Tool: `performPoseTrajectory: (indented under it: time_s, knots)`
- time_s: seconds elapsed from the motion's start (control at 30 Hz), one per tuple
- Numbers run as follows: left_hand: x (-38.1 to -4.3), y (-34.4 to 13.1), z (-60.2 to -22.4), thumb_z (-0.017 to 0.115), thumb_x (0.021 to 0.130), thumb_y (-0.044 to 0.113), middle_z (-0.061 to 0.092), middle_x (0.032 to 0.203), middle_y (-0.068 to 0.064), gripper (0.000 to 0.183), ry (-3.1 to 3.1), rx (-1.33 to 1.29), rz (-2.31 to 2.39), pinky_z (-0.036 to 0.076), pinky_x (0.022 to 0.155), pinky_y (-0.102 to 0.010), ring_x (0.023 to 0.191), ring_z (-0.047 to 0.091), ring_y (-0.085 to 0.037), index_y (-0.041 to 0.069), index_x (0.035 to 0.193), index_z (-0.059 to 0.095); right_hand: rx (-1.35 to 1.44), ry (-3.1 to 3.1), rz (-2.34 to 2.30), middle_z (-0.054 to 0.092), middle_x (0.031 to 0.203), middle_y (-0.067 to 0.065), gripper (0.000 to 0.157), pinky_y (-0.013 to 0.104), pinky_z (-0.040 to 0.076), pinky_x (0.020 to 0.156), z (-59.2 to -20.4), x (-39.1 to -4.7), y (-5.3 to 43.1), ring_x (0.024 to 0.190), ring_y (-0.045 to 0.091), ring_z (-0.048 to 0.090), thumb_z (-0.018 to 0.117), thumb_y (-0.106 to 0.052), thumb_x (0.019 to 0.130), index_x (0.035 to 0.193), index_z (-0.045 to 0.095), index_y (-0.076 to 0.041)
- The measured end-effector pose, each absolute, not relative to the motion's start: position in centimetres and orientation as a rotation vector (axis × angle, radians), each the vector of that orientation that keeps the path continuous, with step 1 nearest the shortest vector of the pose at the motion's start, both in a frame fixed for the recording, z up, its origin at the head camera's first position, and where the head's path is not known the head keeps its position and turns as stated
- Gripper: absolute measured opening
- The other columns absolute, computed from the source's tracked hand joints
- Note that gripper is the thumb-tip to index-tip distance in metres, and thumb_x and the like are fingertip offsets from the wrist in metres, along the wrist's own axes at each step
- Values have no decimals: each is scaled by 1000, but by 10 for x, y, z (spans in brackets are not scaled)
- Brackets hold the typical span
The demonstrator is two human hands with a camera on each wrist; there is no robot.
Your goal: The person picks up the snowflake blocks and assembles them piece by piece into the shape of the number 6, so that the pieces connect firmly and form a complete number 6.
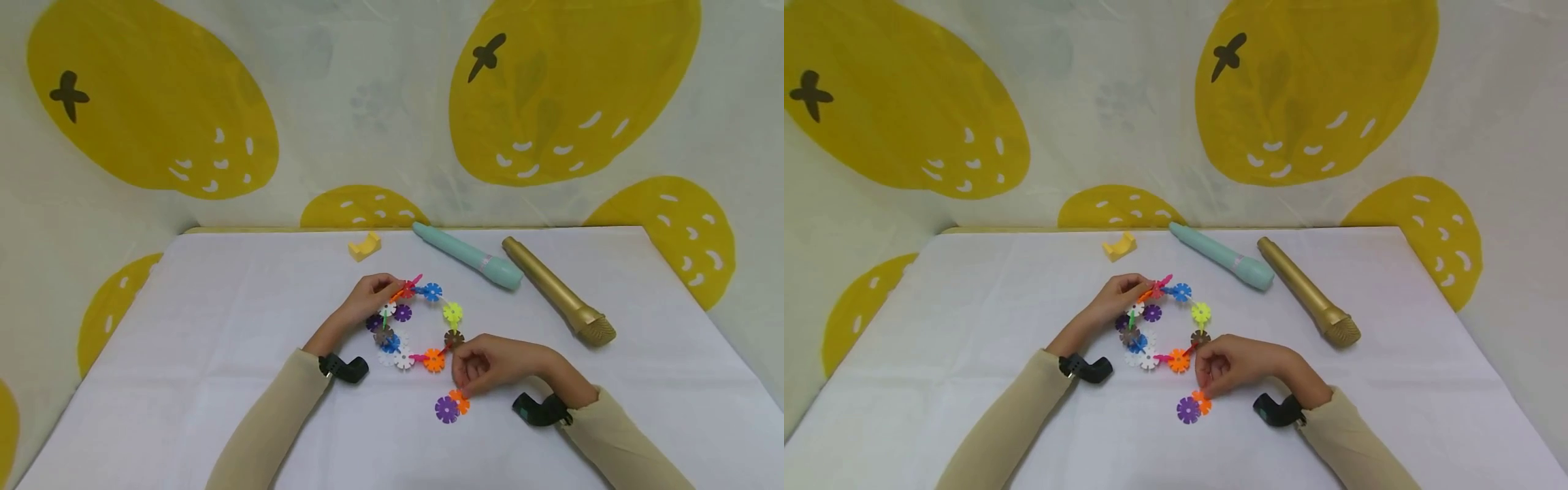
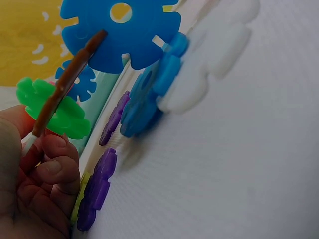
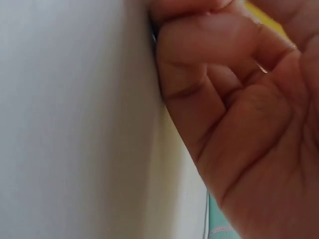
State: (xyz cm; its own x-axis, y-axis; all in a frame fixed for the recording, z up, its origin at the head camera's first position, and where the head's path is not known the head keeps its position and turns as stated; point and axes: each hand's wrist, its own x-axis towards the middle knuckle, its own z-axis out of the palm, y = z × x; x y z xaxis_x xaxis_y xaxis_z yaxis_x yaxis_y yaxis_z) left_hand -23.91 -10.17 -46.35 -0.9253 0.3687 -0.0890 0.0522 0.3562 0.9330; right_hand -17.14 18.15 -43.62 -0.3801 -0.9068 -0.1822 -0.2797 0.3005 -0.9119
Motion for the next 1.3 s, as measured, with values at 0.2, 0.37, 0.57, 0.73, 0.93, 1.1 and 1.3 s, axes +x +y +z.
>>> performPoseTrajectory:
  time_s: [0.2, 0.37, 0.57, 0.73, 0.93, 1.1, 1.3]
  knots:
    - [-240, -102, -466, 54, 100, 28, 66, 96, -6, 28, 2343, 365, 1586, 45, 75, -24, 85, 52, -16, 5, 108, 68, -1118, 1825, -1063, 59, 77, 4, 31, 16, 42, 56, -438, -170, 178, 63, 0, 47, 78, -15, 83, 111, 68, -8]
    - [-240, -102, -466, 55, 100, 29, 66, 97, -6, 29, 2338, 356, 1583, 45, 77, -24, 87, 52, -18, 5, 108, 68, -1057, 1816, -1049, 56, 75, -2, 23, 15, 39, 57, -438, -169, 177, 64, 0, 46, 78, -14, 83, 105, 71, -8]
    - [-239, -102, -466, 55, 100, 29, 65, 95, -5, 28, 2336, 355, 1588, 44, 74, -24, 85, 51, -18, 5, 108, 68, -1057, 1866, -1022, 56, 77, -2, 23, 15, 41, 58, -437, -169, 178, 66, 0, 47, 81, -18, 80, 97, 66, -11]
    - [-238, -101, -464, 55, 100, 29, 64, 93, -5, 28, 2343, 352, 1581, 43, 73, -24, 84, 51, -17, 5, 108, 68, -1066, 1889, -1021, 58, 79, 2, 23, 18, 45, 58, -436, -170, 179, 66, 1, 49, 81, -19, 80, 92, 63, -12]
    - [-238, -101, -464, 55, 101, 28, 63, 91, -5, 28, 2342, 373, 1573, 43, 72, -24, 81, 50, -17, 4, 109, 68, -1074, 1829, -1114, 62, 83, 7, 17, 23, 52, 59, -433, -170, 180, 63, 14, 58, 70, -10, 89, 105, 64, -6]
    - [-240, -103, -466, 54, 101, 26, 62, 90, -4, 27, 2335, 396, 1570, 42, 69, -23, 80, 50, -16, 4, 110, 68, -1078, 1815, -1240, 66, 87, 12, 20, 29, 55, 61, -431, -176, 179, 63, 27, 61, 63, -8, 94, 114, 64, -2]
    - [-240, -102, -467, 54, 101, 25, 62, 89, -5, 27, 2340, 417, 1573, 42, 69, -23, 79, 50, -16, 3, 110, 68, -1076, 1884, -1413, 67, 96, 17, 22, 29, 56, 65, -431, -187, 180, 67, 25, 61, 61, 0, 94, 115, 62, 6]
